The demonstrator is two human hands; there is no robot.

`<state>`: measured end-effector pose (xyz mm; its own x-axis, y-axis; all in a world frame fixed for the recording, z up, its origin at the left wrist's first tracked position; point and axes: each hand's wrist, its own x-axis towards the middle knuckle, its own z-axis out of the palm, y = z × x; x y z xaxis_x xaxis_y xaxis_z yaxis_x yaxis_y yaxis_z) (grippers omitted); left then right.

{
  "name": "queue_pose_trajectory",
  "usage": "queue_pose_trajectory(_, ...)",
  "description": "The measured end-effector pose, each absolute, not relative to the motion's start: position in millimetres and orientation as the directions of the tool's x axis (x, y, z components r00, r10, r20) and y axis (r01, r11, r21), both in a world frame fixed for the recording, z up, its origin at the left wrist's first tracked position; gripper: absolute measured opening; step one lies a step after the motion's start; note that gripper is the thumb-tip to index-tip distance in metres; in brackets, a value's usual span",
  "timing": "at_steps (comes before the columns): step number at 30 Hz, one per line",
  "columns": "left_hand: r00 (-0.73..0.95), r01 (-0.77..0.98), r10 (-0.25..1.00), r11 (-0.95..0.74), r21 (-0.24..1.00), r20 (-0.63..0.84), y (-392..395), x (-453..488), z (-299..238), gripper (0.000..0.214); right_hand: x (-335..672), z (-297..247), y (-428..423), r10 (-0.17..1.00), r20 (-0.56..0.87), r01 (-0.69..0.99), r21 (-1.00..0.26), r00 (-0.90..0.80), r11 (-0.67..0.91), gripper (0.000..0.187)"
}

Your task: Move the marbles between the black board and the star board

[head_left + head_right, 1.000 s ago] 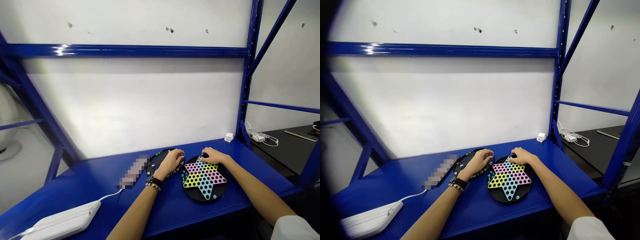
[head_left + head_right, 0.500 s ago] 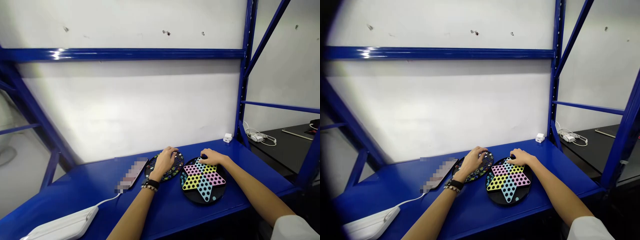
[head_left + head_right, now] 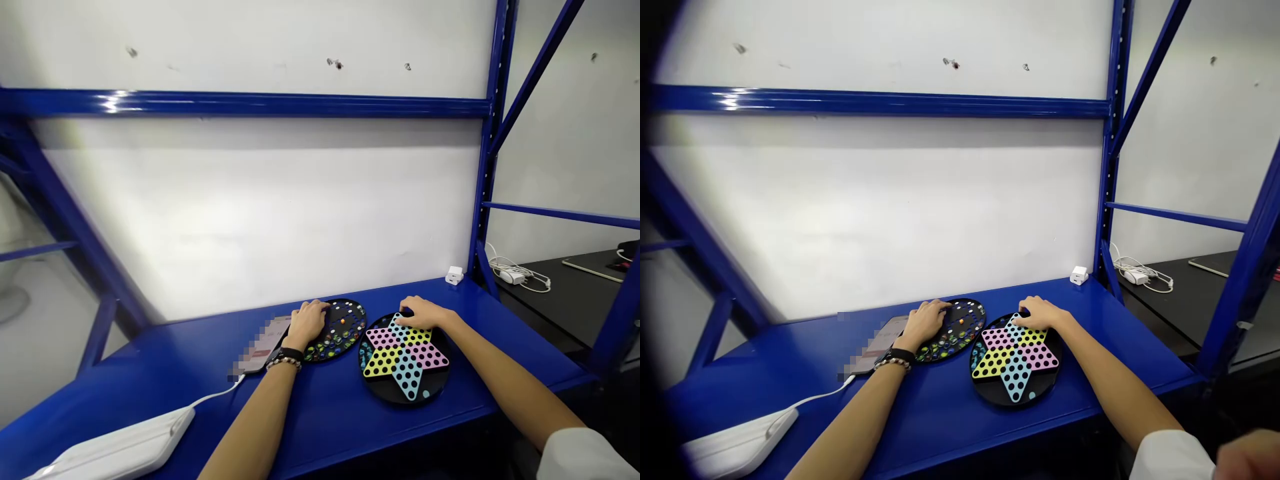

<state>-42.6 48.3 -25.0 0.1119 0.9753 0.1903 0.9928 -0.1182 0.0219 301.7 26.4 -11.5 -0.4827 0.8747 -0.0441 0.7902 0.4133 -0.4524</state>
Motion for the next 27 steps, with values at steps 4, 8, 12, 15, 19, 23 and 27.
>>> queue_pose_trajectory(4,0.083,0.995,0.978,-0.091,0.034,0.191,45.1,-48.9,-17.0,0.035,302.1,-12.4,27.1,0.874,-0.035,0.794,-0.436,-0.484,0.423,0.048)
queue_pose_trajectory(8,0.051,0.995,0.989,-0.062,0.074,0.141,43.9,-55.7,-13.1,0.031,302.4,-12.2,26.8,0.874,-0.044,0.795,-0.440,-0.483,0.417,0.047)
queue_pose_trajectory(12,0.019,0.990,0.996,-0.032,0.138,0.091,42.7,-62.0,-11.2,0.029,302.2,-11.8,26.7,0.870,-0.067,0.796,-0.443,-0.489,0.413,0.050)
queue_pose_trajectory(15,0.018,0.986,0.997,-0.030,0.166,0.075,42.0,-66.7,-9.8,0.026,302.2,-11.8,27.0,0.869,-0.071,0.800,-0.434,-0.489,0.414,0.052)
queue_pose_trajectory(19,0.029,0.975,0.998,-0.042,0.217,0.063,42.4,-70.8,-9.1,0.027,302.7,-11.8,27.2,0.872,-0.056,0.792,-0.451,-0.486,0.412,0.049)
queue_pose_trajectory(23,-0.018,0.990,0.990,-0.003,0.141,0.142,43.0,-72.4,-11.8,0.037,302.9,-11.5,26.8,0.873,-0.063,0.795,-0.451,-0.483,0.407,0.049)
queue_pose_trajectory(27,-0.064,0.993,0.987,0.049,0.109,0.146,44.1,-73.0,-15.6,0.037,303.0,-12.1,27.2,0.868,-0.071,0.791,-0.455,-0.491,0.410,0.048)
